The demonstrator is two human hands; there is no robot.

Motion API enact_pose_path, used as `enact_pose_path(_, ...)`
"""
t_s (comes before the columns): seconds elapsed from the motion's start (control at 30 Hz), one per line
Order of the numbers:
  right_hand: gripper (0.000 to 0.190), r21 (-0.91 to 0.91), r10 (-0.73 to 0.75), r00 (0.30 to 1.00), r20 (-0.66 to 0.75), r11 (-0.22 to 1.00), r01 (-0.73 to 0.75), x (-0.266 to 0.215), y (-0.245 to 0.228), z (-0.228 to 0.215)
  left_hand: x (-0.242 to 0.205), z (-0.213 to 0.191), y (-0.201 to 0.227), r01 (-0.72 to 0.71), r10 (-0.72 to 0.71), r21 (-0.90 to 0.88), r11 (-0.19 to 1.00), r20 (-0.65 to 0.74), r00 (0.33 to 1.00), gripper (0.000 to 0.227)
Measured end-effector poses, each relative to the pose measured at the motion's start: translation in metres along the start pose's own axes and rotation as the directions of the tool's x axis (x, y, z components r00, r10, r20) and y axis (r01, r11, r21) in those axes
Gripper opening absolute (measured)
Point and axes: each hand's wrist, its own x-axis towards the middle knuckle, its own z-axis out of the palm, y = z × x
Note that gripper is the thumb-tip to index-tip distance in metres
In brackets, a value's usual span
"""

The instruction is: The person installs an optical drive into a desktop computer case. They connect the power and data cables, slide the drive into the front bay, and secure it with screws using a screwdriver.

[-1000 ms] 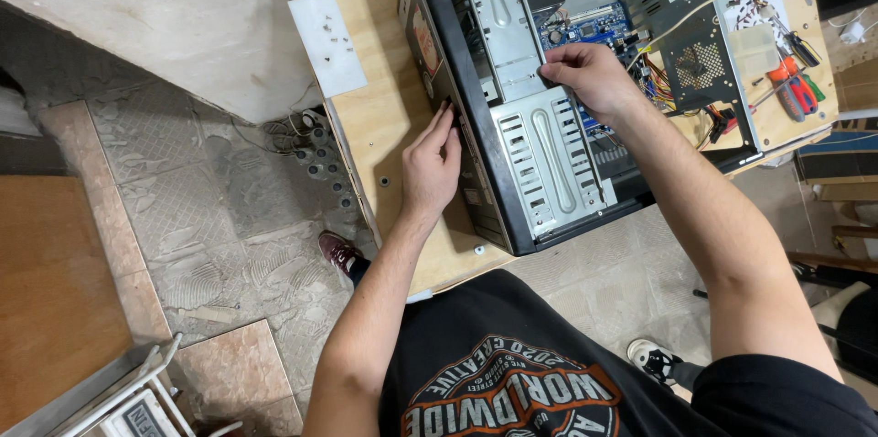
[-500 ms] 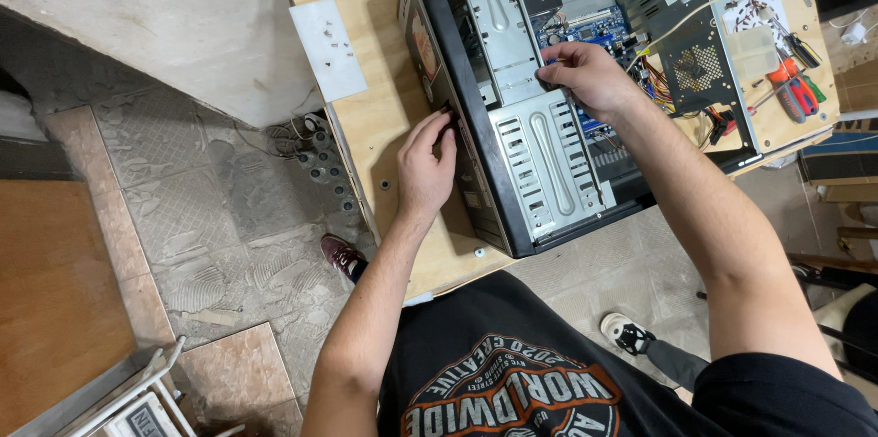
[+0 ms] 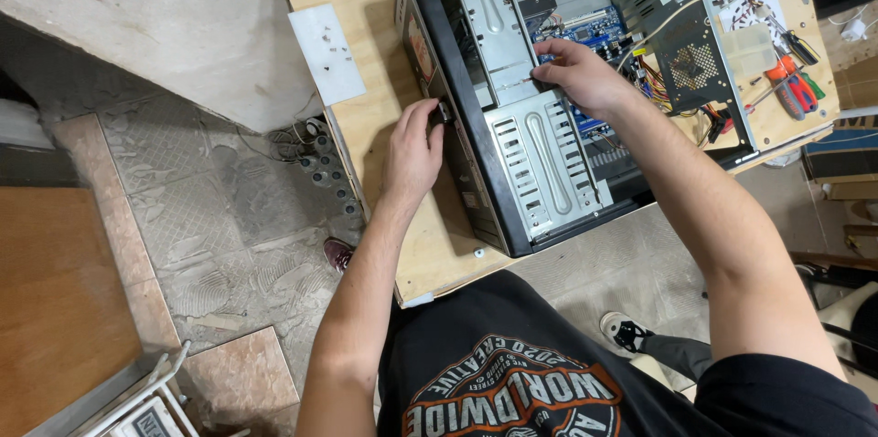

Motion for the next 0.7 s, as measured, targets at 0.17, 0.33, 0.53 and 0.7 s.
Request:
enact_pose_path(0.17, 0.034, -0.238, -0.095, 0.995, -0.027, 0.967, 0.086, -0.006, -0.002, -0.006, -0.003, -0.002, -0.05, -0.112, 0.106, -0.02, 0.993, -0.201, 0.974, 0.046)
enact_pose_path(0.33, 0.033, -0.349, -0.15, 0.988, -0.03, 0.928, 0.131, -0.012, -0.013, 0.001, -0.013, -0.057, -0.042, -0.123, 0.097, -0.118, 0.985, -0.207, 0.974, 0.055)
enact_pose_path(0.53, 0.033, -0.578, 0.016, 0.996, -0.084, 0.814, -0.061, -0.024, -0.05, 0.005, -0.02, -0.077, -0.037, 0.058, -0.056, -0.063, 0.996, 0.036, 0.998, 0.034)
enact_pose_path(0.7, 0.027, -0.635, -0.177, 0.978, -0.11, 0.769, 0.067, -0.05, -0.076, -0.001, -0.023, -0.138, -0.038, 0.008, -0.02, -0.096, 0.995, -0.123, 0.992, 0.031)
